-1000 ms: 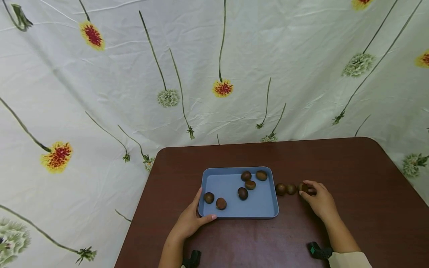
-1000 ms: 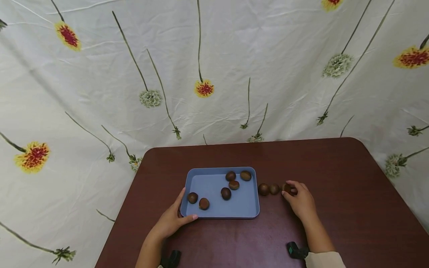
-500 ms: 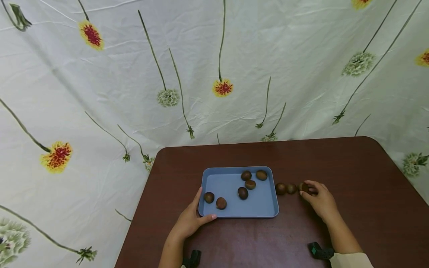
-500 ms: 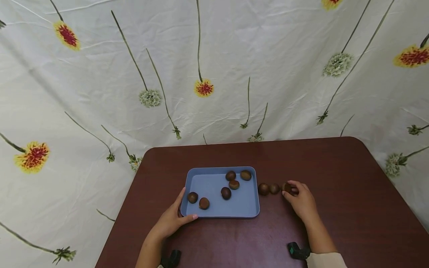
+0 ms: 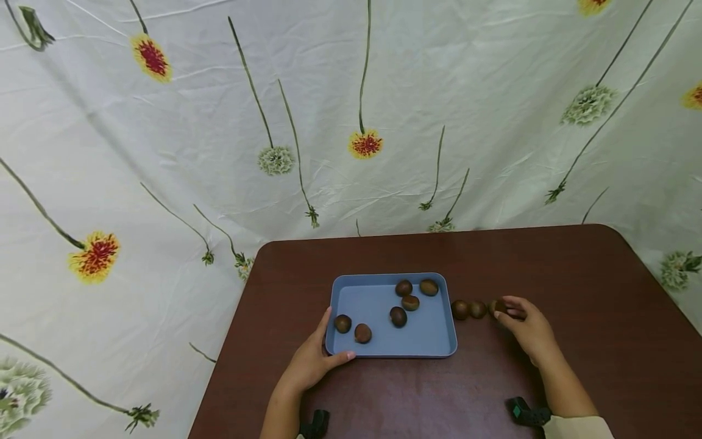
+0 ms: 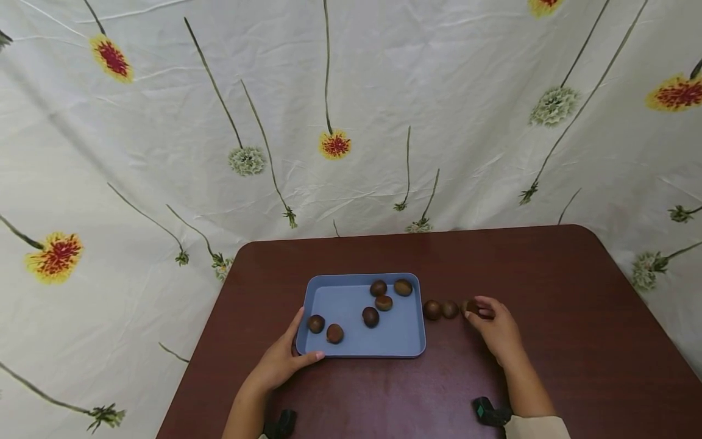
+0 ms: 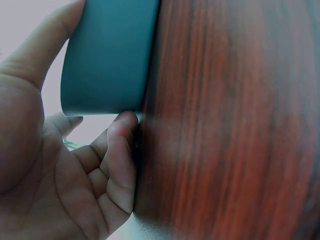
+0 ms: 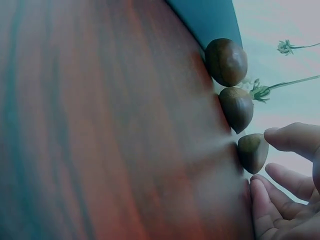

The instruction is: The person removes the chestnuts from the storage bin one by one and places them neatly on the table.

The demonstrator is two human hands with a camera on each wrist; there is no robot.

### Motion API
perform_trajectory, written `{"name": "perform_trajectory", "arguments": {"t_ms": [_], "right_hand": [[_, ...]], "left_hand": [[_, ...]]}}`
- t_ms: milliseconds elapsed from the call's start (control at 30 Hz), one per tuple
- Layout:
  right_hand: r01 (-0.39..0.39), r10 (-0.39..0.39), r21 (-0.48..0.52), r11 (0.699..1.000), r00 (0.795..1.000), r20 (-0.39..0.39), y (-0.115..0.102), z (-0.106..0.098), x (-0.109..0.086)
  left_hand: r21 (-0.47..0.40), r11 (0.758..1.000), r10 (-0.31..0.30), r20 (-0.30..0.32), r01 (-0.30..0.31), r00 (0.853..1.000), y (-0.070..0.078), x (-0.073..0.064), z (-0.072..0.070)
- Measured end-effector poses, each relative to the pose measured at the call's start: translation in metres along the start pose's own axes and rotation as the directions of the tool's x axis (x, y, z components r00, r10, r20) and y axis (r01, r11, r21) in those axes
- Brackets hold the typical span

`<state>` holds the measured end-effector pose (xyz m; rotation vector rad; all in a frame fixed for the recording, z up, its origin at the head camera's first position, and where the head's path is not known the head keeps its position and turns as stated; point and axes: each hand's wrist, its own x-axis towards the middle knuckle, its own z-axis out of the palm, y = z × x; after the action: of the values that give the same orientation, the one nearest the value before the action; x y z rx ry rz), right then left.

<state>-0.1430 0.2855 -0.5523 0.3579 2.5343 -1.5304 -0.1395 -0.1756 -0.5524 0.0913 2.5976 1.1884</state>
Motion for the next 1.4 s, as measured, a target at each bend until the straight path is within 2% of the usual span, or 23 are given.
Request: {"name": "perform_trajectory", "arguments": {"t_ms": [300,433,567,667,833,1067,1400], "right_hand": [[-0.052,0.055,0.07,0.996,0.998,-0.042,-0.001,-0.002,-0.008],[-0.044,0.051,0.073,0.996,0.994,-0.095,-0.008,0.0,-0.013],[0.009,-0.004,0.027,1.0,0.988,-0.151,-0.016,0.006,-0.018],[0.043,-0.044,-0.006,0.999,0.986,-0.162,-0.021,0.011,-0.02],[0.106,-0.106,-0.005,0.994,0.981,-0.161,-0.031,0.022,-0.024],[0.217,-0.21,0.028,0.976,0.967,-0.146,-0.043,0.041,-0.028],[0.302,-0.296,0.063,0.951,0.951,-0.085,-0.052,0.072,-0.028]], "left_hand": [[0.007,1.0,-0.001,0.001,0.001,1.0,0.001,0.001,0.001],[0.009,1.0,0.001,0.003,-0.001,1.0,0.002,0.0,0.001],[0.014,1.0,0.005,0.002,-0.005,1.0,0.003,-0.001,0.001],[0.012,1.0,0.004,-0.001,-0.004,1.0,0.004,-0.002,0.001],[0.011,1.0,0.003,-0.003,-0.003,1.0,0.004,-0.003,0.001],[0.007,1.0,-0.003,0.003,0.003,1.0,0.002,-0.002,0.001],[0.006,1.0,-0.003,0.006,0.003,1.0,0.0,-0.001,0.0]]}}
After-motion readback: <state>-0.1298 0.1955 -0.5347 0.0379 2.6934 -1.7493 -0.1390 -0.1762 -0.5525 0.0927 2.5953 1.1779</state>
